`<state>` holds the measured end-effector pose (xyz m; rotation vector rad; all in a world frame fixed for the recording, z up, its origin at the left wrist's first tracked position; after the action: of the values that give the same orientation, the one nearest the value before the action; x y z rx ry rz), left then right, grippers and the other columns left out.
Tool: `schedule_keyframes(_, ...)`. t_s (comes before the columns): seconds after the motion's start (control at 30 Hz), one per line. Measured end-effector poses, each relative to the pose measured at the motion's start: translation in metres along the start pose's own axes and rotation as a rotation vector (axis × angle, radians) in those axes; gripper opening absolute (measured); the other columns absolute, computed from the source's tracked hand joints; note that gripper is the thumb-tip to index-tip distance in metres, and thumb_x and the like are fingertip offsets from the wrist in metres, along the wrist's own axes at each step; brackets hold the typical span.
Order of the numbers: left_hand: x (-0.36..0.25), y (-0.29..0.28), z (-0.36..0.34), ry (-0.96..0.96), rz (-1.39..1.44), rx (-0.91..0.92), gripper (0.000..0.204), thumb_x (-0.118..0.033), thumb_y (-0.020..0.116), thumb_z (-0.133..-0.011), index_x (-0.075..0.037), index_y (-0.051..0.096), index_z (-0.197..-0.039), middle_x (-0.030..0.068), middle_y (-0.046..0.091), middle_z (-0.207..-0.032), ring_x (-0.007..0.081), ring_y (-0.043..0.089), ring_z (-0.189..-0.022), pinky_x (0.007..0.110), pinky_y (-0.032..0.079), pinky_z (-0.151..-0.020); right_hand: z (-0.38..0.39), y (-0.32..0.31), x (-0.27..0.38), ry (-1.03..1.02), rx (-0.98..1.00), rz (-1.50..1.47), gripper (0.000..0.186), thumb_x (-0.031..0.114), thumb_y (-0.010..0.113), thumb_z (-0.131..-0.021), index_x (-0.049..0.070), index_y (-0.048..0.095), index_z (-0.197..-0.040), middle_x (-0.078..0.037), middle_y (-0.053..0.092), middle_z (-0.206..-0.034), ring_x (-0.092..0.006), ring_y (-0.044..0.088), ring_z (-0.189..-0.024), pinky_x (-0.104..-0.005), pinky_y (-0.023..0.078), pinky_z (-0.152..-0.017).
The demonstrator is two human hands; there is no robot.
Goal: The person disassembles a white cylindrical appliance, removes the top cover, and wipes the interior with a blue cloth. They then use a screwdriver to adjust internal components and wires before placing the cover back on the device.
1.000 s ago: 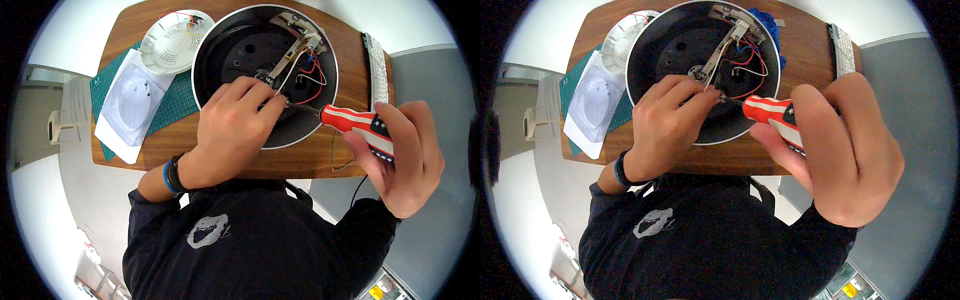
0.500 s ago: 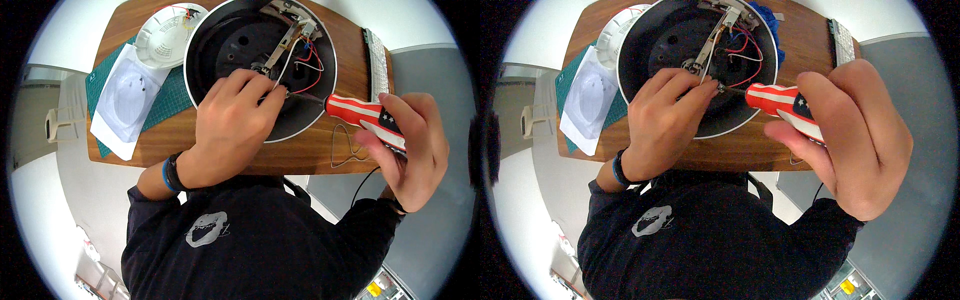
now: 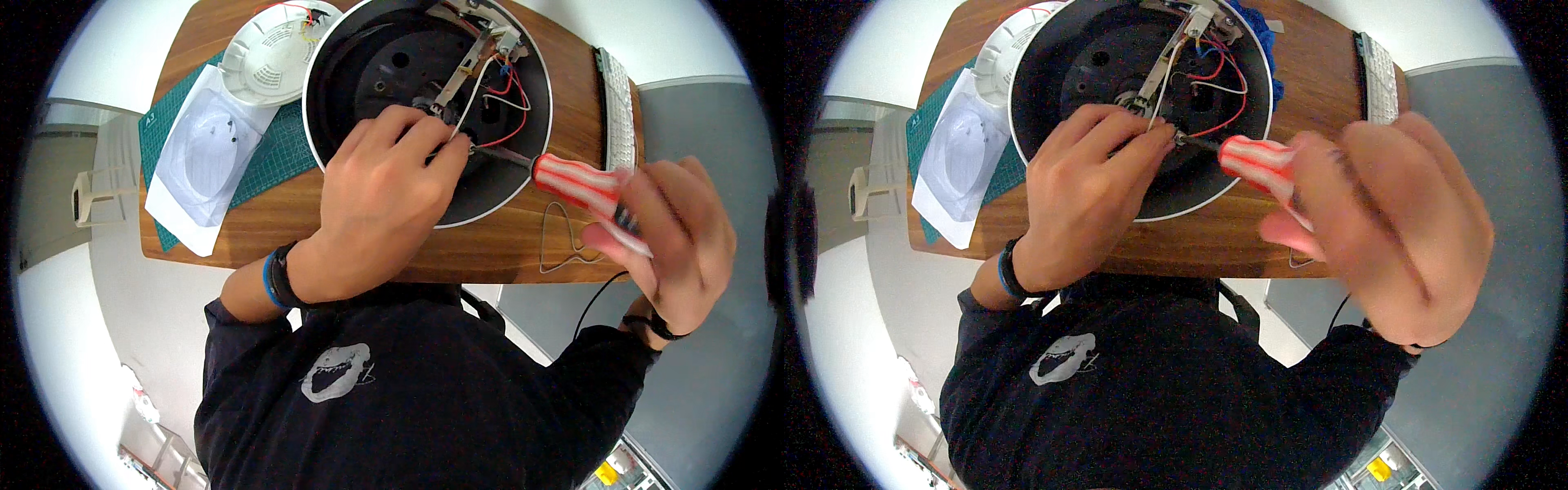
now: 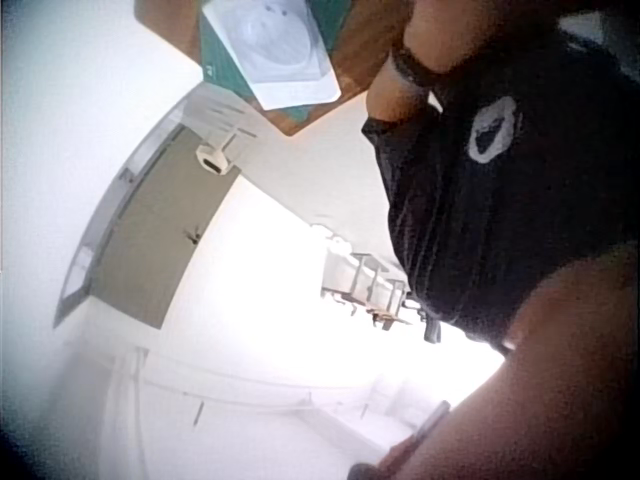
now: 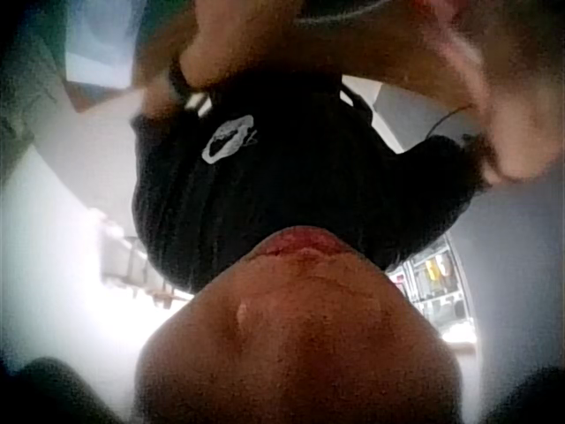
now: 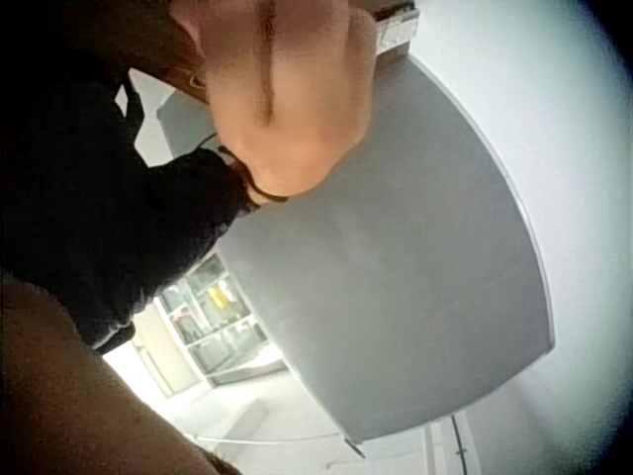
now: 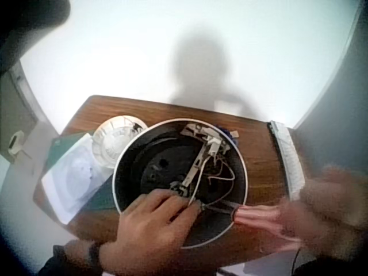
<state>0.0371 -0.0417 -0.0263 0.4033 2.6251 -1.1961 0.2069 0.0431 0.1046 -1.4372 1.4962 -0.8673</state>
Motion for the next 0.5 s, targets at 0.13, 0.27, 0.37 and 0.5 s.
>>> schedule_keyframes(0.13,0.005,0.0,-0.002,0.014,0.0,0.017,0.02,-0.008,0.08,-0.082,-0.009,0.081,-0.103,0.0042,0.075,-0.097,0.0267,0.073,-0.094,0.039,0.061,-0.077,-0.004,0.014,0.032,-0.119,-0.082,0.068,0.05,0.007,0.092,-0.06,0.006,0.078,-0.109,-0.013,0.069,-0.113,-0.025,0.063,-0.072,-0.0324,0.053,-0.057)
schedule_keyframes(0.27,0.006,-0.002,-0.002,0.012,-0.014,0.027,0.02,-0.008,0.079,-0.083,-0.009,0.081,-0.102,0.004,0.075,-0.098,0.0265,0.073,-0.095,0.039,0.061,-0.078,-0.015,0.013,0.033,-0.132,-0.077,0.02,0.048,0.001,0.088,-0.06,0.006,0.078,-0.106,-0.015,0.069,-0.112,-0.0264,0.064,-0.073,-0.0301,0.054,-0.057)
schedule_keyframes(0.37,0.007,0.0,-0.001,0.009,-0.003,0.039,0.02,-0.008,0.08,-0.082,-0.009,0.081,-0.102,0.0032,0.075,-0.098,0.0262,0.073,-0.094,0.039,0.061,-0.078,-0.02,0.008,0.022,0.004,-0.066,-0.102,0.044,0.004,0.087,-0.06,0.008,0.079,-0.103,-0.015,0.069,-0.113,-0.0275,0.065,-0.079,-0.0307,0.054,-0.06)
schedule_keyframes(0.5,0.008,-0.001,0.0,0.011,0.008,0.019,0.02,-0.008,0.08,-0.082,-0.01,0.081,-0.102,0.0026,0.075,-0.097,0.0261,0.073,-0.093,0.04,0.061,-0.078,-0.024,0.004,0.016,0.01,0.015,-0.21,0.04,0.006,0.086,-0.058,0.009,0.078,-0.097,-0.015,0.071,-0.115,-0.0301,0.064,-0.089,-0.0355,0.054,-0.068)
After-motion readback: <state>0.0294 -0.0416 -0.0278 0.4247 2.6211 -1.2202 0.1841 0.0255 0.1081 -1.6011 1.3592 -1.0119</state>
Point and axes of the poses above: each hand's wrist, its own z-axis away from the middle knuckle, its own y-axis out of the palm, x = y × z, the point moved 6 cm from there along -z, towards the middle knuckle
